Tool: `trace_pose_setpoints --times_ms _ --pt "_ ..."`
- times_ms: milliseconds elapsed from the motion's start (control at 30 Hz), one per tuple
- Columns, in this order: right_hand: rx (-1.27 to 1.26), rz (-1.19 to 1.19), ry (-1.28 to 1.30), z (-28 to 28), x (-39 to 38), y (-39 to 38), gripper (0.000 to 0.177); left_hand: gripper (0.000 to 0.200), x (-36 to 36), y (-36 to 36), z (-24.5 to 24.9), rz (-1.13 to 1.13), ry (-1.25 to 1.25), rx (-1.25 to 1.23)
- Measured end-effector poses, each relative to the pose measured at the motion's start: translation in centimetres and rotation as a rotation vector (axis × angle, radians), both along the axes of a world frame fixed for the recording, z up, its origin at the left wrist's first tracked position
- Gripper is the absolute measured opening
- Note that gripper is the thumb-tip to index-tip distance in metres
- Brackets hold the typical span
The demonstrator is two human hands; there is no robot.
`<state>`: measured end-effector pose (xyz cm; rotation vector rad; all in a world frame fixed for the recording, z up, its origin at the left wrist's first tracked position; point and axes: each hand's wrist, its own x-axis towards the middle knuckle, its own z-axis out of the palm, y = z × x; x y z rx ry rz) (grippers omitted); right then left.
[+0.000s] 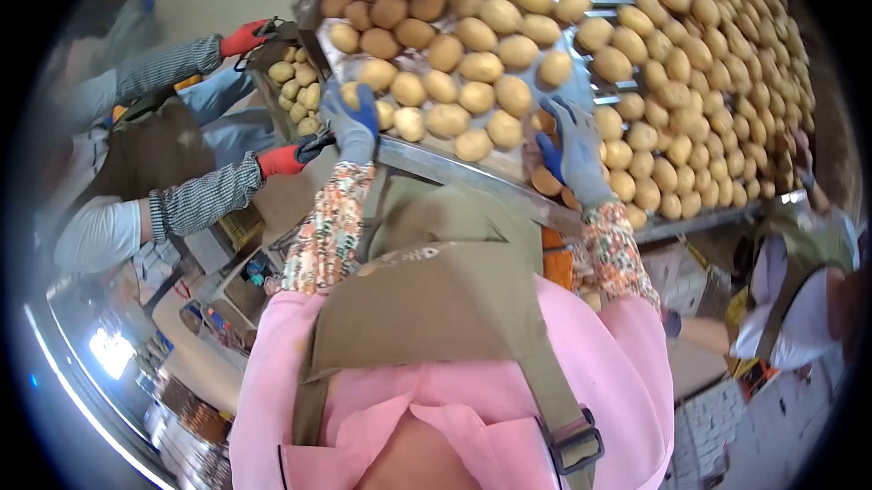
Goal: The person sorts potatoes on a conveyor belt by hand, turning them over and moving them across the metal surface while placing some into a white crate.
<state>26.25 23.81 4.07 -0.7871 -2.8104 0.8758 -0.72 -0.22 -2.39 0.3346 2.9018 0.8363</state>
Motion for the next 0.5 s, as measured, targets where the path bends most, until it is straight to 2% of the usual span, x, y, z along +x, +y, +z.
trace_pose_setpoints --times_ms 33,100,133,200,267,300,367,400,433,467,500 --pt "-0.007 0.026 0.022 0.7 -1.3 -0.5 0.051 0.076 0.3 -0.1 -0.4 0.022 0.012 -0.016" --pt "0.145 0.042 0.096 2.5 -5.0 -1.3 0.044 0.074 1.0 0.5 -0.1 0.069 -0.015 -0.051" --pt "0.058 0.069 0.175 1.7 -7.1 -1.7 0.044 0.073 1.2 0.8 0.7 0.093 -0.051 -0.073" --pt "-0.024 0.179 0.201 0.9 -12.7 -2.6 0.047 0.068 1.6 1.3 -0.8 0.065 -0.026 -0.142" --pt "0.004 0.350 0.157 0.7 -19.1 -4.7 0.050 0.066 1.9 1.7 -0.3 0.092 -0.075 -0.120" --pt "0.036 0.403 0.216 0.2 -22.2 -5.9 0.049 0.066 1.7 2.0 -0.6 0.119 -0.063 -0.126" --pt "0.055 0.486 0.288 -0.6 -27.2 -7.0 0.048 0.066 1.8 2.0 -2.2 0.616 -0.394 0.616" --pt "0.139 0.550 0.253 -0.5 -29.5 -7.3 0.047 0.066 2.0 2.0 -2.5 0.650 -0.368 0.617" --pt "0.219 0.619 0.220 -0.7 -31.4 -7.9 0.046 0.067 2.4 1.6 -2.7 0.503 -0.378 0.543" --pt "0.159 0.599 0.185 -1.6 -32.9 -8.1 0.045 0.069 2.8 1.3 -2.7 0.359 -0.387 0.464" --pt "0.157 0.604 0.121 -2.8 -34.0 -8.0 0.045 0.071 2.3 2.5 0.0 0.234 -0.222 -0.151"
